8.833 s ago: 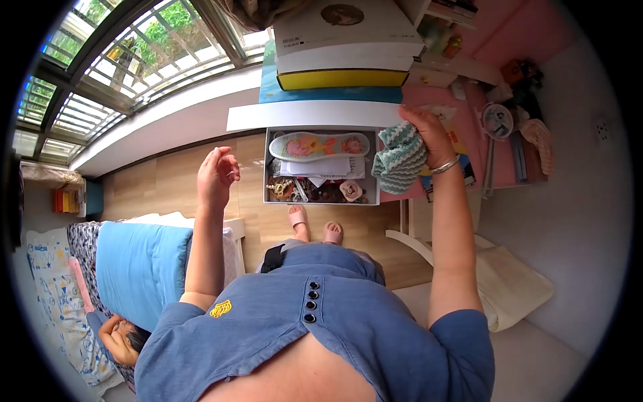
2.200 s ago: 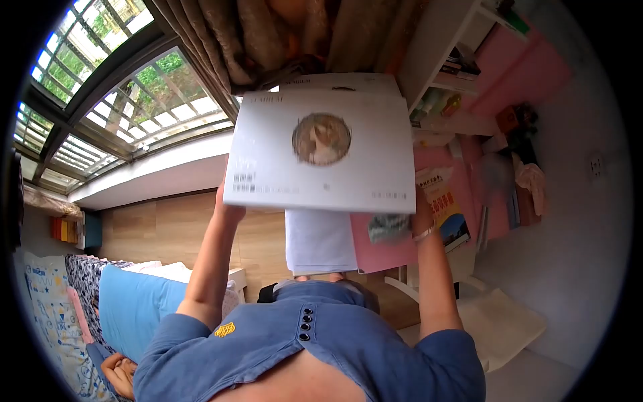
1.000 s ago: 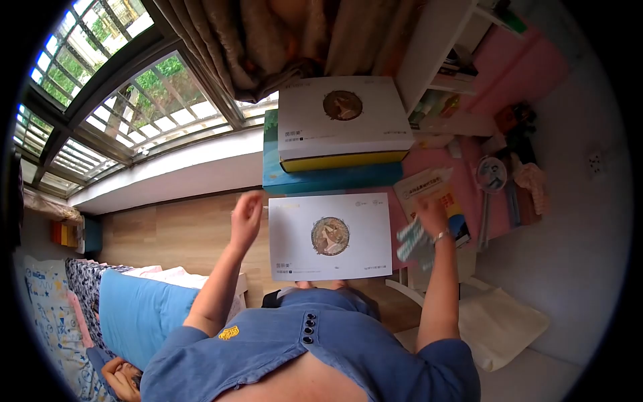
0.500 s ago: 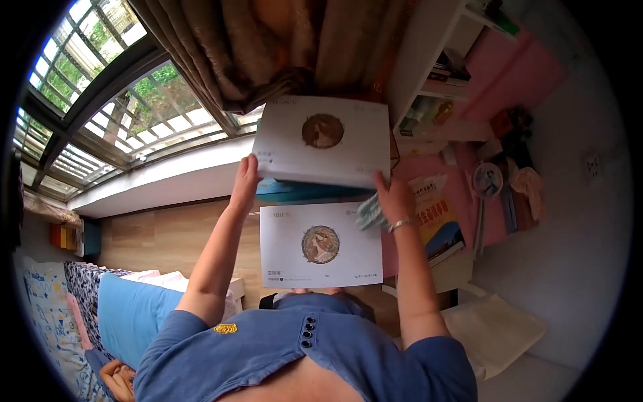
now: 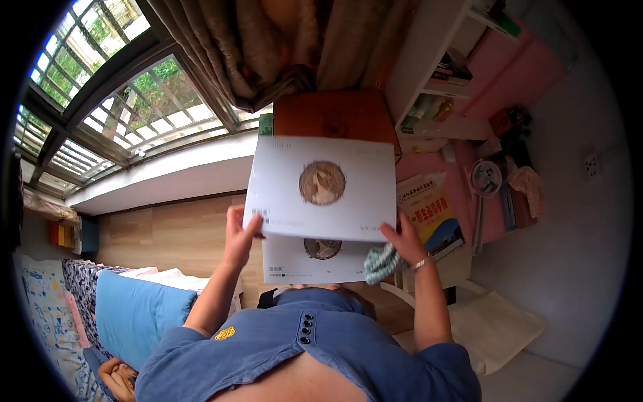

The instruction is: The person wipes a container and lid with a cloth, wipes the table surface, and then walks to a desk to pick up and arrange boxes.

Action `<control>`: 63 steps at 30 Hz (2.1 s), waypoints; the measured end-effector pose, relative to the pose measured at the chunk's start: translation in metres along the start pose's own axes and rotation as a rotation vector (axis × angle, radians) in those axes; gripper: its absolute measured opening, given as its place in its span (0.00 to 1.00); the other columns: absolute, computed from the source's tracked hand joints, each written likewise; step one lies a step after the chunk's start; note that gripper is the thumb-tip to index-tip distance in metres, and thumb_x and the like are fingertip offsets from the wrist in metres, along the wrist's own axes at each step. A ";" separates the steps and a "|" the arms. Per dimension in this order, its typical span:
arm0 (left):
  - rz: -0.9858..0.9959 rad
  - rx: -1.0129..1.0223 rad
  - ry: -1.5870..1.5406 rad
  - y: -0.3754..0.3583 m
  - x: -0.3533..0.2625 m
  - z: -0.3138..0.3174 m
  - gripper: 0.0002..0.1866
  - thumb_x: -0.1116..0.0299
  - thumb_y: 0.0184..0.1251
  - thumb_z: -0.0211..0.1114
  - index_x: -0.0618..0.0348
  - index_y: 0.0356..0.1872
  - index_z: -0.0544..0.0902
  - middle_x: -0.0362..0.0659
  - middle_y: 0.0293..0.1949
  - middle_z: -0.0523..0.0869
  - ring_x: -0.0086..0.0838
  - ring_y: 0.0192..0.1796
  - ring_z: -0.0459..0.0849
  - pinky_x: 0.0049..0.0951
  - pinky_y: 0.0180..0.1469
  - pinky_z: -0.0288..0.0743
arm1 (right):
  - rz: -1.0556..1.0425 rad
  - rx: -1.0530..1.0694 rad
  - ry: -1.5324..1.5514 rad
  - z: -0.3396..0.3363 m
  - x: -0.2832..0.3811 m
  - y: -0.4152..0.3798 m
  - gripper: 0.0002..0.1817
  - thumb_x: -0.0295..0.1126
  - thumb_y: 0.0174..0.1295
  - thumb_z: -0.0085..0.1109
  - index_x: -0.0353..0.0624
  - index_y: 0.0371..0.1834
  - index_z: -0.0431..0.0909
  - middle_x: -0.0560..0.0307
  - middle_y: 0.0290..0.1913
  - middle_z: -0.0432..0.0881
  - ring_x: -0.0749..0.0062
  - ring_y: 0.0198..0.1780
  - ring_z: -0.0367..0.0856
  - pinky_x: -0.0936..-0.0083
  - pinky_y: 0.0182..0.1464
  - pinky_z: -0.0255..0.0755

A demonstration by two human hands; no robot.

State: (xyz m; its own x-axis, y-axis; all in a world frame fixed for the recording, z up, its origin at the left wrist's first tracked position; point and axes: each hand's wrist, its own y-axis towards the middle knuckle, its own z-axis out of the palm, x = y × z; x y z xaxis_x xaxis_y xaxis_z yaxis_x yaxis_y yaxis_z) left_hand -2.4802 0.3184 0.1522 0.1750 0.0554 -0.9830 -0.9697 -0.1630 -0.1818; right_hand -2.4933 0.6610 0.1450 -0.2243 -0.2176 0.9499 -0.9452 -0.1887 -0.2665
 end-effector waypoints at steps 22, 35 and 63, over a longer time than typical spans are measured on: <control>-0.585 0.145 0.293 -0.015 0.088 -0.059 0.30 0.42 0.64 0.38 0.56 0.50 0.72 0.46 0.49 0.77 0.36 0.49 0.74 0.31 0.50 0.67 | 0.458 -0.052 -0.381 -0.023 -0.083 0.005 0.30 0.51 0.62 0.41 0.26 0.34 0.73 0.52 0.27 0.78 0.72 0.30 0.70 0.74 0.36 0.65; -0.776 0.002 -0.691 -0.017 0.078 -0.005 0.26 0.50 0.68 0.40 0.62 0.54 0.69 0.46 0.48 0.76 0.31 0.49 0.74 0.30 0.50 0.70 | 0.307 0.017 -0.030 -0.018 -0.228 0.045 0.28 0.46 0.62 0.38 0.30 0.53 0.64 0.49 0.46 0.75 0.66 0.48 0.71 0.75 0.48 0.66; -0.277 -0.359 -0.861 -0.275 0.051 -0.102 0.21 0.57 0.66 0.46 0.60 0.53 0.70 0.44 0.46 0.77 0.27 0.45 0.77 0.26 0.44 0.74 | 0.045 0.518 0.029 0.140 -0.083 -0.008 0.24 0.43 0.60 0.42 0.32 0.49 0.67 0.49 0.43 0.77 0.66 0.44 0.73 0.75 0.46 0.68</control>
State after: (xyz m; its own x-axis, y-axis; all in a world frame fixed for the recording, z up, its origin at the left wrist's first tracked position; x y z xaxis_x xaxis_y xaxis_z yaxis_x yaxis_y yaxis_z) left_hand -2.1872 0.2651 0.1495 0.0664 0.8153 -0.5753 -0.7784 -0.3183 -0.5410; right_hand -2.4340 0.5469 0.0451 -0.2755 -0.2108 0.9379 -0.6951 -0.6303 -0.3459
